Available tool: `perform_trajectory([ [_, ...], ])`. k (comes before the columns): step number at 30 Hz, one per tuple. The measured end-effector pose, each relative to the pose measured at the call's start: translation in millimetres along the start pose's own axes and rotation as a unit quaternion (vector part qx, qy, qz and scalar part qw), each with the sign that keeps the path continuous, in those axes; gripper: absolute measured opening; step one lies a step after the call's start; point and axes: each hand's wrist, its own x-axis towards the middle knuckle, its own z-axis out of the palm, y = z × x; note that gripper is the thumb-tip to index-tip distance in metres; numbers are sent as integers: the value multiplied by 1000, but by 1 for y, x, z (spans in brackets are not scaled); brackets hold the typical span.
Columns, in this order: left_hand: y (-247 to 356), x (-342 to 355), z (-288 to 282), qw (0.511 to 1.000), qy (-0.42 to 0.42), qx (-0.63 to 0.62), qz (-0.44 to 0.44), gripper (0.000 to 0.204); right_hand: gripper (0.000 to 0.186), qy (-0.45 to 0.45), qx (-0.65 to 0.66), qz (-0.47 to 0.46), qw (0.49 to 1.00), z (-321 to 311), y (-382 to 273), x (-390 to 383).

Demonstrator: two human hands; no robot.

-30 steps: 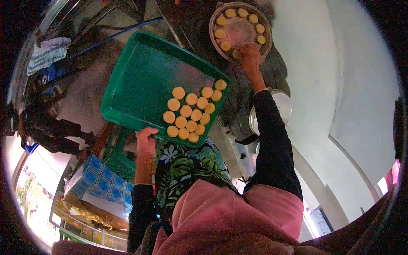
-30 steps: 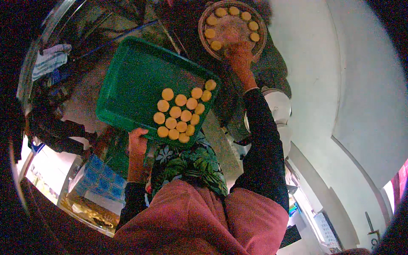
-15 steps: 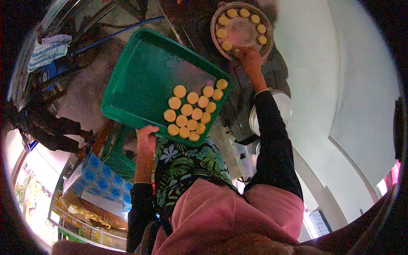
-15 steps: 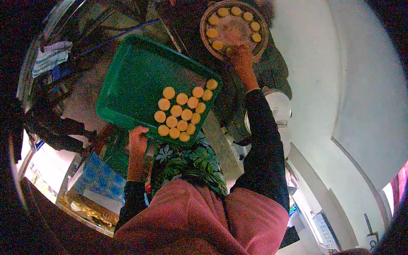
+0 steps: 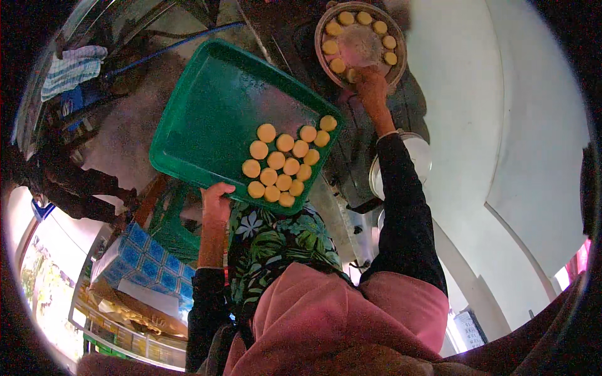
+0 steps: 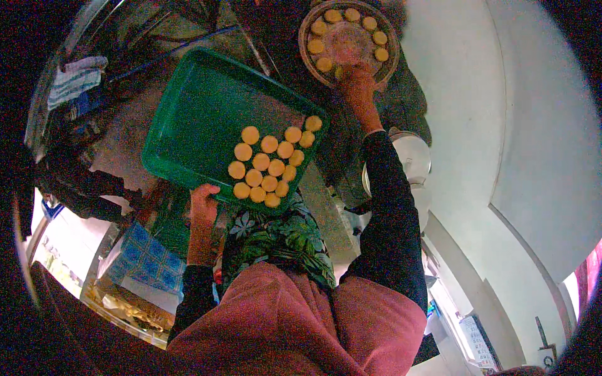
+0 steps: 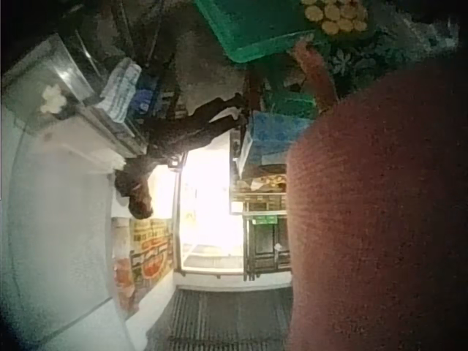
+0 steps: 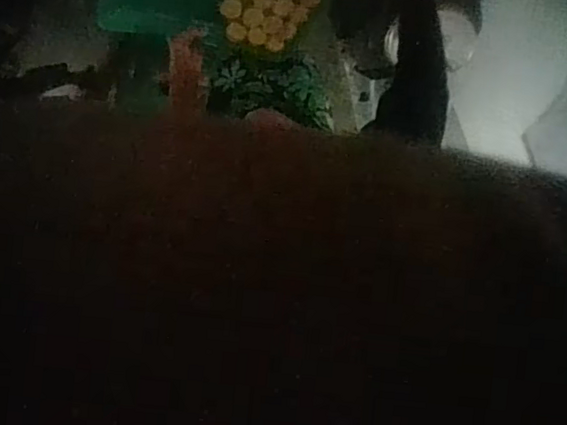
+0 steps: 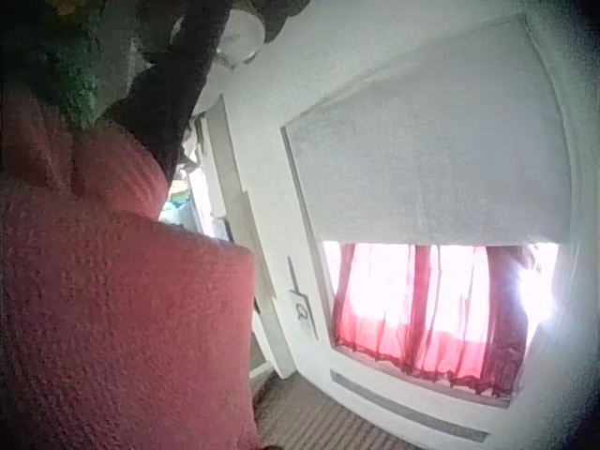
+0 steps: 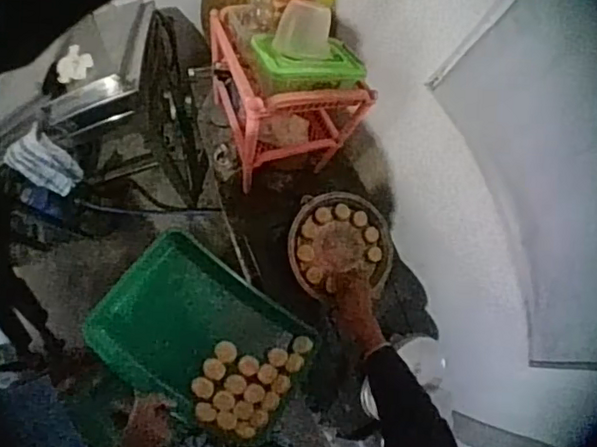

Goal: The person wears gloves and transfers small round yellow cakes between trays, covers a pan on a stove with a lid, and then uses a spoon to move cooked cakes from the pan to a large tray.

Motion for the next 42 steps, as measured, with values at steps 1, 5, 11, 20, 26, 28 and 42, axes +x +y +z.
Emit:
perform_trajectory([
  [1,2,-2,4,1000,-7,8,17,15,25,3,-42,-28,999,3,4,1],
  [5,2,-6,2,976,-30,169,136,26,25,0,10,-28,1000,6,2,-1],
  [11,-5,0,-3,979,-38,140,143,45,31,-27,-104,-47,993,8,5,0],
  [20,5,1,-5,999,-7,31,1,35,29,-18,2,-65,998,-13,-9,0],
  [26,4,-5,-2,988,-42,119,90,29,29,-56,-62,-19,996,-9,0,3],
  [28,-12,7,-27,993,-70,80,57,25,27,-78,-69,17,994,-8,2,7],
  [42,-20,7,-24,990,-17,81,112,10,23,-123,-95,24,988,-2,12,10],
])
